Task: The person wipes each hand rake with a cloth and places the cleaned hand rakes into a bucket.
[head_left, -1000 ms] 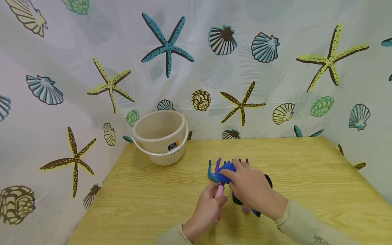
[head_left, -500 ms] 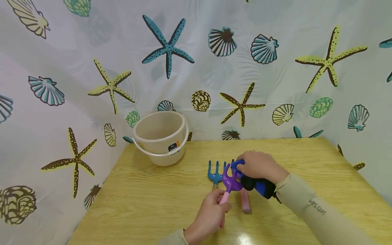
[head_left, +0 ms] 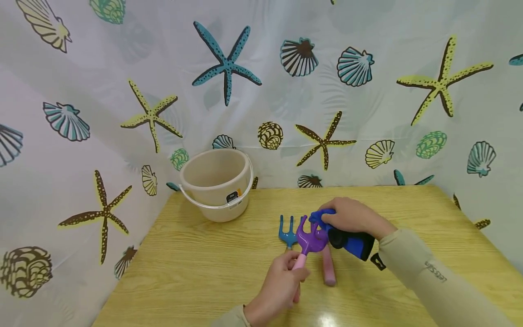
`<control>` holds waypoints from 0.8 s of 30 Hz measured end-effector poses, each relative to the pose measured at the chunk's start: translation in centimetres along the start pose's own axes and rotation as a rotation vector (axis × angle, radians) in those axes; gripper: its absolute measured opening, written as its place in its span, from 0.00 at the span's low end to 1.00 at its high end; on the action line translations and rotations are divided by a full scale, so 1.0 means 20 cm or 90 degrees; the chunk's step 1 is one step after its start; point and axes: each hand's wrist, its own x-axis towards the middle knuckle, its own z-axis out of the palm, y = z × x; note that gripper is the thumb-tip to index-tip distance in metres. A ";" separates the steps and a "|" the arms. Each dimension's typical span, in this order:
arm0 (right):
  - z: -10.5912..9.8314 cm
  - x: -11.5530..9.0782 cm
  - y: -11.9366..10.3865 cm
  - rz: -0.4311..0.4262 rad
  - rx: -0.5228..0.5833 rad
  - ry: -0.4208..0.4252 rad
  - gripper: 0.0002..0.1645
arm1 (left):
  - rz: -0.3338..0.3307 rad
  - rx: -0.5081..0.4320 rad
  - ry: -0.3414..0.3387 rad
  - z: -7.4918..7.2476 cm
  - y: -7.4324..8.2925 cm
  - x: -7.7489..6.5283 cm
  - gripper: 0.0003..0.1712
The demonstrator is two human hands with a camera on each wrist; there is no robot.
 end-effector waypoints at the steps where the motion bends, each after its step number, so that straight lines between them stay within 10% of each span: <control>1: 0.02 -0.03 -0.02 -0.004 -0.029 0.036 0.19 | -0.005 -0.007 0.002 0.00 0.00 0.00 0.23; 10: 0.26 -0.21 -0.25 -0.123 -0.246 0.286 0.20 | 0.011 -0.041 0.020 -0.01 0.01 0.04 0.23; 17: 0.32 -0.23 -0.33 -0.202 -0.287 0.315 0.19 | 0.044 -0.034 0.023 0.00 0.00 0.04 0.17; 24: 0.25 -0.13 -0.31 -0.135 -0.319 0.302 0.17 | 0.037 0.030 0.021 0.01 -0.01 0.03 0.23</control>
